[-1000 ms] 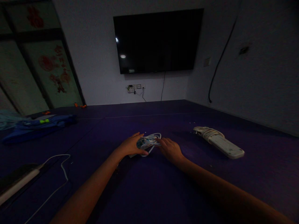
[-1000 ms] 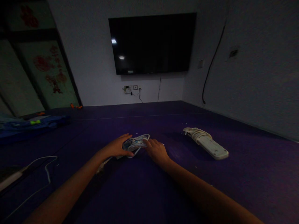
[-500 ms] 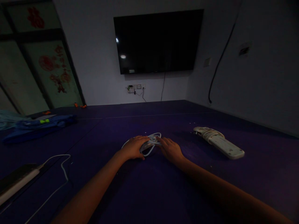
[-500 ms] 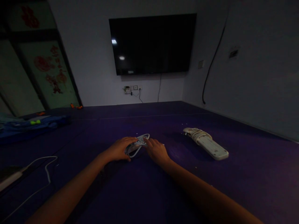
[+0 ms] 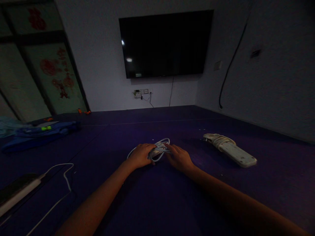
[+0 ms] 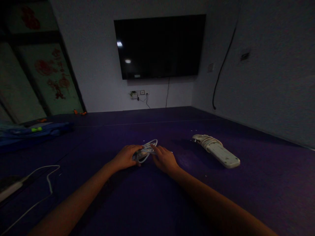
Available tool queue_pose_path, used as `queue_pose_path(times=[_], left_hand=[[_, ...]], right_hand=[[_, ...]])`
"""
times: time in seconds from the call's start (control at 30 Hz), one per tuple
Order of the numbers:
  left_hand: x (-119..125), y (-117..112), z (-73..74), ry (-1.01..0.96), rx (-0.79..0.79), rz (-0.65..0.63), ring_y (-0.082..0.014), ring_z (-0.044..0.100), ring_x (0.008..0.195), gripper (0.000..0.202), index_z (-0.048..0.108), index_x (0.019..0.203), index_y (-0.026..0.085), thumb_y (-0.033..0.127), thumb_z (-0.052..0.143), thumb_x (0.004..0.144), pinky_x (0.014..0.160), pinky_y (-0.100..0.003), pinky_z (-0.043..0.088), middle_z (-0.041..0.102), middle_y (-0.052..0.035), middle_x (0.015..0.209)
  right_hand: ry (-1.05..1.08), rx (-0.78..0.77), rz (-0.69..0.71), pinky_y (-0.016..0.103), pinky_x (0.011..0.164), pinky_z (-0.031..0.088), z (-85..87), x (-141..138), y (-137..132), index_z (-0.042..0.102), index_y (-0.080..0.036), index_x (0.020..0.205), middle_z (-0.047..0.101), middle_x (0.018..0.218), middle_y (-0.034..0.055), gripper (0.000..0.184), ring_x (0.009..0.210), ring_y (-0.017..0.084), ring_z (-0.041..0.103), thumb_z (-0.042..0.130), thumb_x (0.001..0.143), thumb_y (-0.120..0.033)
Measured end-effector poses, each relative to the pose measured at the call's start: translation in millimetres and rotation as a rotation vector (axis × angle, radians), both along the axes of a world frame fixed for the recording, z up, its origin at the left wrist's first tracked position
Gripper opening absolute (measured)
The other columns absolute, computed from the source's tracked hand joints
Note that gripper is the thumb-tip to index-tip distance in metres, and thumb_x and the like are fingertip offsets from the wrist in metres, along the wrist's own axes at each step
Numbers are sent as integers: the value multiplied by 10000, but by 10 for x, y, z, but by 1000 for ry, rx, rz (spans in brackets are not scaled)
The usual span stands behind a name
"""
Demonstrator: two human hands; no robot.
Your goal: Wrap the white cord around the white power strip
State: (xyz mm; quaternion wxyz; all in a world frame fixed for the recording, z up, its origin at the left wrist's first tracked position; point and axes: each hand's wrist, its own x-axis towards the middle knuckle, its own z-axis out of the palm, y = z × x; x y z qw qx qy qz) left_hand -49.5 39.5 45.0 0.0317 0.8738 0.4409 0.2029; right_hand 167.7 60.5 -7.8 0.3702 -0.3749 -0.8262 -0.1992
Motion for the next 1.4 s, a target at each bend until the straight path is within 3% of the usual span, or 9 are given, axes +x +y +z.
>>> queue_pose_path(times=[0.2,0.47,0.67,0.9,1.2,1.4], left_hand=[[4,59,-65,-61,21,17,-243,573,1024,594,546,1142,196,363,740,605,889,-346,415,621,-89,1125],[46,14,-59,-180,-46,134,-231,610,914,415,577,1001,196,324,726,636,779,-307,435,663,-74,996],[35,41,-93,-248,-78,147,-219,620,850,320,567,884,189,329,721,642,709,-284,428,669,-69,919],[29,50,-111,-221,-25,164,-184,605,722,179,554,824,186,345,601,754,602,-255,383,660,-48,800],[-5,87,-106,-207,-13,157,-155,562,664,290,565,799,176,430,648,685,573,-245,358,637,-40,780],[-20,87,-60,-329,-96,140,-160,563,703,474,591,821,164,566,678,584,613,-250,397,641,-39,794]], right_hand=[[39,47,87,284,676,507,-3,-3,-2,517,-163,1175,647,888,86,351,779,179,618,445,833,-199],[60,80,170,283,688,520,20,-18,-38,508,-164,1180,663,894,86,335,783,170,631,458,856,-232],[53,95,211,284,747,525,20,-20,-42,454,-187,1256,654,1023,91,399,884,169,630,462,858,-216],[33,78,221,299,755,532,25,-14,-54,424,-181,1290,630,1100,112,446,933,188,625,479,849,-228],[38,78,236,311,792,533,16,-28,-63,435,-190,1286,596,1173,114,445,1003,196,606,485,845,-230],[24,51,207,330,807,531,14,-25,-67,369,-204,1337,569,1217,116,505,1029,204,596,481,847,-254]])
